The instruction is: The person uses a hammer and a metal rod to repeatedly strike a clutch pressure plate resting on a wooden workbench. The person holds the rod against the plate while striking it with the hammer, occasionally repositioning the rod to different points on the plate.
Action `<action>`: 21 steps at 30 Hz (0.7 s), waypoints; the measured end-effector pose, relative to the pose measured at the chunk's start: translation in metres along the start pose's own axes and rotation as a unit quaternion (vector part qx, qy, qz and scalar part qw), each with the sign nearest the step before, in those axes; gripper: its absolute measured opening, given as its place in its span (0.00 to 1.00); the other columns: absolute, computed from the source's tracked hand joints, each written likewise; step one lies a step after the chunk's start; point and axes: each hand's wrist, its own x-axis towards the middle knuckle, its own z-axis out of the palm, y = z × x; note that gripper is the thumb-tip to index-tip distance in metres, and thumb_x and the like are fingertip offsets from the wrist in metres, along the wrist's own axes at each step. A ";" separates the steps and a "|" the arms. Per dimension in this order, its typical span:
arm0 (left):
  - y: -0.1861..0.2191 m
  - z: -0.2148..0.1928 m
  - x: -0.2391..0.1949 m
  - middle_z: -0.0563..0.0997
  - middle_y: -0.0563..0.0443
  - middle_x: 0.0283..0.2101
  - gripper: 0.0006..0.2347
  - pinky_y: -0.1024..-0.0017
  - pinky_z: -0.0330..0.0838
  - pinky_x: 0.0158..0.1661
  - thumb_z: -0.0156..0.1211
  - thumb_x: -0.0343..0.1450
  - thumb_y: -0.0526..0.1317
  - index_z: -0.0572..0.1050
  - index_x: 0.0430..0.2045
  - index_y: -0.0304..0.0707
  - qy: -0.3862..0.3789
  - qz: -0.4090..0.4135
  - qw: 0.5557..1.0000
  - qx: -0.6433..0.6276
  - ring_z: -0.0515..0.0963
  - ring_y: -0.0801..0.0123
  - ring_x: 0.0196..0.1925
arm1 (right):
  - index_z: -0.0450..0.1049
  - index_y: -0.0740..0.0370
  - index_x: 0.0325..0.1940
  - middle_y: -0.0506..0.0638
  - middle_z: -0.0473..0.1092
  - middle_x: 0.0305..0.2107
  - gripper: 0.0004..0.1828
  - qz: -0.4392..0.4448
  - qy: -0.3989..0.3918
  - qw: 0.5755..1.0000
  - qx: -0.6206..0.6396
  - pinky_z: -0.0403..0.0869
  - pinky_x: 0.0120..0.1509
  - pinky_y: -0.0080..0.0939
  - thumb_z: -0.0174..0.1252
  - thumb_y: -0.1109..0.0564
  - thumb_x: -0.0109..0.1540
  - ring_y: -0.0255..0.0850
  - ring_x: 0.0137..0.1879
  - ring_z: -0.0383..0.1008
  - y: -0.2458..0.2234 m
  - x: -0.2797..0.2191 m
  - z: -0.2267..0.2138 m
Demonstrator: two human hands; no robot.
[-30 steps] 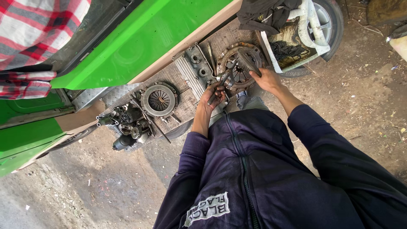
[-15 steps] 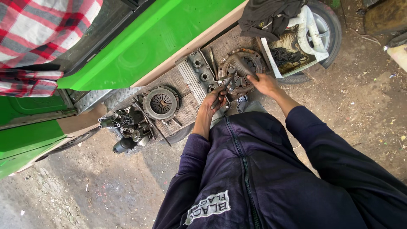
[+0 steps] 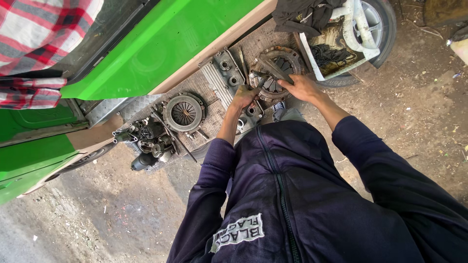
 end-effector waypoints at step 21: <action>0.001 0.002 -0.038 0.78 0.49 0.18 0.19 0.64 0.73 0.19 0.53 0.74 0.33 0.66 0.62 0.28 0.056 0.142 0.757 0.635 0.77 0.66 0.16 | 0.73 0.52 0.64 0.47 0.67 0.22 0.37 0.095 -0.018 0.994 -0.047 0.59 0.24 0.37 0.38 0.24 0.70 0.32 0.20 0.60 -0.014 -0.005 -0.009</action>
